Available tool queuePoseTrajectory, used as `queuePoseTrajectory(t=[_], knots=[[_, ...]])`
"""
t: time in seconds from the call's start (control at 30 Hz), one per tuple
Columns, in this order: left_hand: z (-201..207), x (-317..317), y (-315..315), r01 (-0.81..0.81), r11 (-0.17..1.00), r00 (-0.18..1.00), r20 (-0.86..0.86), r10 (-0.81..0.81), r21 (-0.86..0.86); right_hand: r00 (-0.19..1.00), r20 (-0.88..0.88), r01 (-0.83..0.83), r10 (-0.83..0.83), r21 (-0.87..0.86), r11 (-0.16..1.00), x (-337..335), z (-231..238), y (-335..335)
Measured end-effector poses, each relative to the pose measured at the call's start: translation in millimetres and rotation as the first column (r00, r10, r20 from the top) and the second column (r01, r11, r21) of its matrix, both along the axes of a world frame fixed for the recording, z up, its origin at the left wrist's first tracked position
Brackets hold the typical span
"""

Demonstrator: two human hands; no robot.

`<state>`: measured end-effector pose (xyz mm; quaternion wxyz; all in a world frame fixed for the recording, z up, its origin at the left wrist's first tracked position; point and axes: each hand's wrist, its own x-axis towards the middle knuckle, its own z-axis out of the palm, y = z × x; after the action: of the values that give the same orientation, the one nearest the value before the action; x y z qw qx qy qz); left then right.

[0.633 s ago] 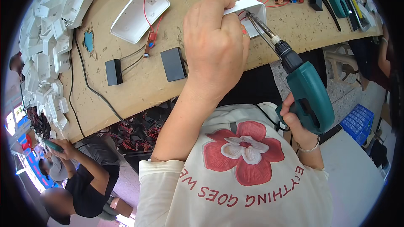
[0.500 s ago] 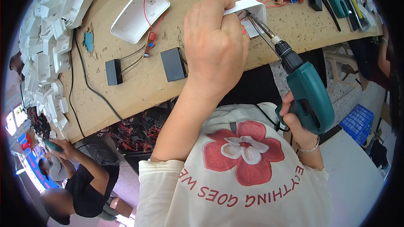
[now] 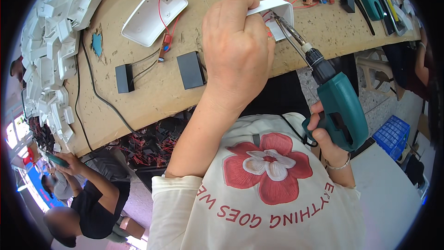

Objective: Soldering electronic components and wires into plastic housing units at a workbench.

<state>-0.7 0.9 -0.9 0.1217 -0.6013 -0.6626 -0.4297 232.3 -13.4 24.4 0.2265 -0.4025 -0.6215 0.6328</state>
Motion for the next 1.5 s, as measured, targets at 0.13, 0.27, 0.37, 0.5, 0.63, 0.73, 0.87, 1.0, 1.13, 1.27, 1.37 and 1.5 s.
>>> queuePoseTrajectory(t=[0.13, 0.27, 0.37, 0.5, 0.63, 0.73, 0.87, 1.0, 1.13, 1.27, 1.37, 1.5], knots=[[-0.2, 0.2, -0.3, -0.002, 1.000, 1.000, 0.003, 0.002, -0.003, 1.000, -0.029, -0.005, 0.006, 0.035, 0.999, -0.3, -1.7, -0.4], [0.3, 0.0, -0.7, 0.002, 1.000, 1.000, 0.002, -0.002, -0.011, 0.999, -0.033, -0.006, 0.008, 0.037, 0.999, 0.1, -3.7, -0.4], [-0.3, 0.2, -0.3, 0.000, 1.000, 1.000, 0.002, 0.000, 0.005, 0.990, -0.132, -0.042, 0.056, 0.107, 0.993, 0.3, -5.5, 1.4], [0.2, 0.7, -0.4, -0.001, 1.000, 1.000, 0.009, 0.001, -0.004, 1.000, -0.002, -0.028, 0.028, 0.001, 1.000, -0.1, -3.7, 0.7], [0.1, 0.5, -0.3, -0.001, 1.000, 1.000, 0.008, 0.001, -0.004, 0.995, -0.100, -0.020, 0.026, 0.065, 0.998, -1.8, -4.0, 0.8], [-0.1, 0.4, -0.8, -0.001, 1.000, 1.000, 0.015, 0.001, -0.008, 0.999, -0.027, -0.033, 0.034, 0.048, 0.998, 2.2, -4.4, -0.4], [0.0, 0.4, -0.7, -0.001, 1.000, 1.000, 0.014, 0.001, -0.001, 1.000, 0.000, -0.013, 0.013, 0.010, 1.000, 5.5, -0.9, -3.6], [1.6, -0.7, -0.9, -0.016, 1.000, 1.000, -0.007, 0.016, -0.007, 0.994, -0.102, 0.053, -0.043, 0.101, 0.993, 4.3, 0.5, -3.8], [1.2, 1.0, -0.5, 0.003, 1.000, 1.000, 0.014, -0.003, -0.013, 0.952, -0.276, 0.160, -0.129, 0.093, 0.983, -2.7, -4.6, 4.3], [-0.2, 0.8, -1.1, 0.000, 1.000, 1.000, 0.005, 0.000, -0.011, 0.890, -0.425, 0.158, -0.166, -0.055, 0.986, -17.9, -6.2, 15.3], [0.2, 1.0, -0.7, -0.001, 1.000, 1.000, -0.004, 0.001, 0.001, 0.840, -0.521, 0.041, -0.149, -0.213, 0.976, -21.5, -12.0, 24.2], [0.7, 1.4, -0.8, -0.004, 1.000, 1.000, -0.001, 0.004, -0.006, 0.769, -0.630, -0.076, -0.107, -0.256, 0.964, -38.7, -13.0, 38.3]])
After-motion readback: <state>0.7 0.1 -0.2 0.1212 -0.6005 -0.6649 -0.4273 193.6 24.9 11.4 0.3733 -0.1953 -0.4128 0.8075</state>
